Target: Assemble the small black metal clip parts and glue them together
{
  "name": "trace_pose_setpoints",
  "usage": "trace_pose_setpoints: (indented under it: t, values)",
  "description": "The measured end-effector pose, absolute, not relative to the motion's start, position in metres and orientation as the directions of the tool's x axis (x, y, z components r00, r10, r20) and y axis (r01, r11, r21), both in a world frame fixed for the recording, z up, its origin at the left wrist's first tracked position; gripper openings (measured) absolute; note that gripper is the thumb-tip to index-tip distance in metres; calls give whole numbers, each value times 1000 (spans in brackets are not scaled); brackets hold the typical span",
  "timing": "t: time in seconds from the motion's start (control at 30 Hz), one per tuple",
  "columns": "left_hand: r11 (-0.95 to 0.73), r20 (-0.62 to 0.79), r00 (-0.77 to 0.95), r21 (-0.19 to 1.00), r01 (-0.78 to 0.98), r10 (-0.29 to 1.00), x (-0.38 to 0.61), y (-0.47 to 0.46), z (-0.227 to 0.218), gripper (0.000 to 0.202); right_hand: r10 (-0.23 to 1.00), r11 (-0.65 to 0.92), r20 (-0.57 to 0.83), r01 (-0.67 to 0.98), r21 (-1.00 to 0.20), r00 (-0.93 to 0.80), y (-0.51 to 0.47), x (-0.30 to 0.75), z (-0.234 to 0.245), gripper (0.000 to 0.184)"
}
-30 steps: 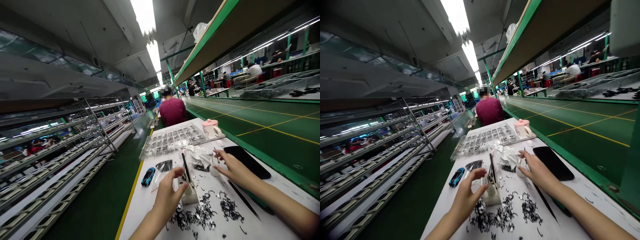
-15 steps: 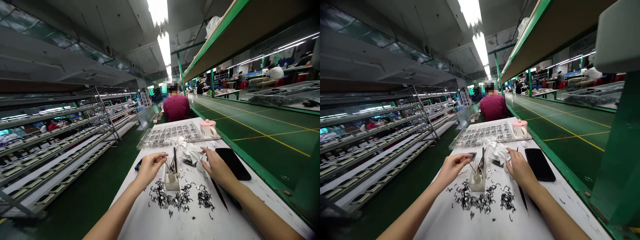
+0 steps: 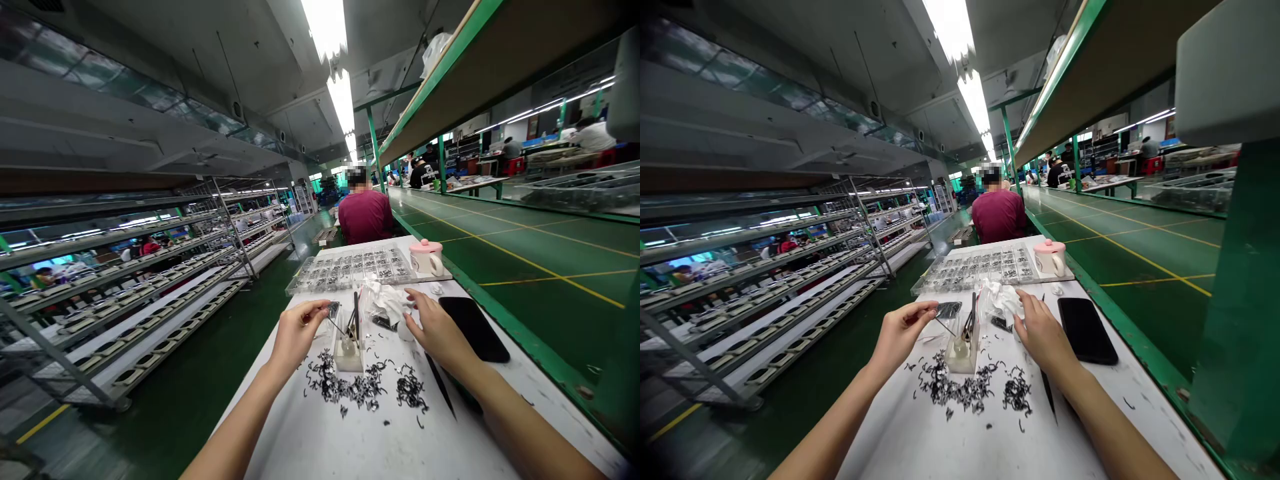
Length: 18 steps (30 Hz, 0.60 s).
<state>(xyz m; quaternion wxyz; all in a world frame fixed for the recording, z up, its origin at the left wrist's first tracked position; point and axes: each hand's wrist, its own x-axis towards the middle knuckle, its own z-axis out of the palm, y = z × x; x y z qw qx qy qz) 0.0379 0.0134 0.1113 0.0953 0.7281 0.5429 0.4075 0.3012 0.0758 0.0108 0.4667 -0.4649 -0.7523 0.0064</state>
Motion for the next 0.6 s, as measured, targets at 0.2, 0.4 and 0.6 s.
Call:
trace_pose_setpoints:
  t: [0.2,0.4,0.6]
  values:
    - [-354,470,36,611,708,882,36,11,108,23,680,618,714,654,-436,-167,67,294,17,33]
    - [-353,467,42,605,714,883,35,13,100,21,674,656,703,621,-429,-226,52,283,23,35]
    - [-376,472,87,564,736,877,39,13,105,20,665,686,691,596,-417,-283,41,270,28,34]
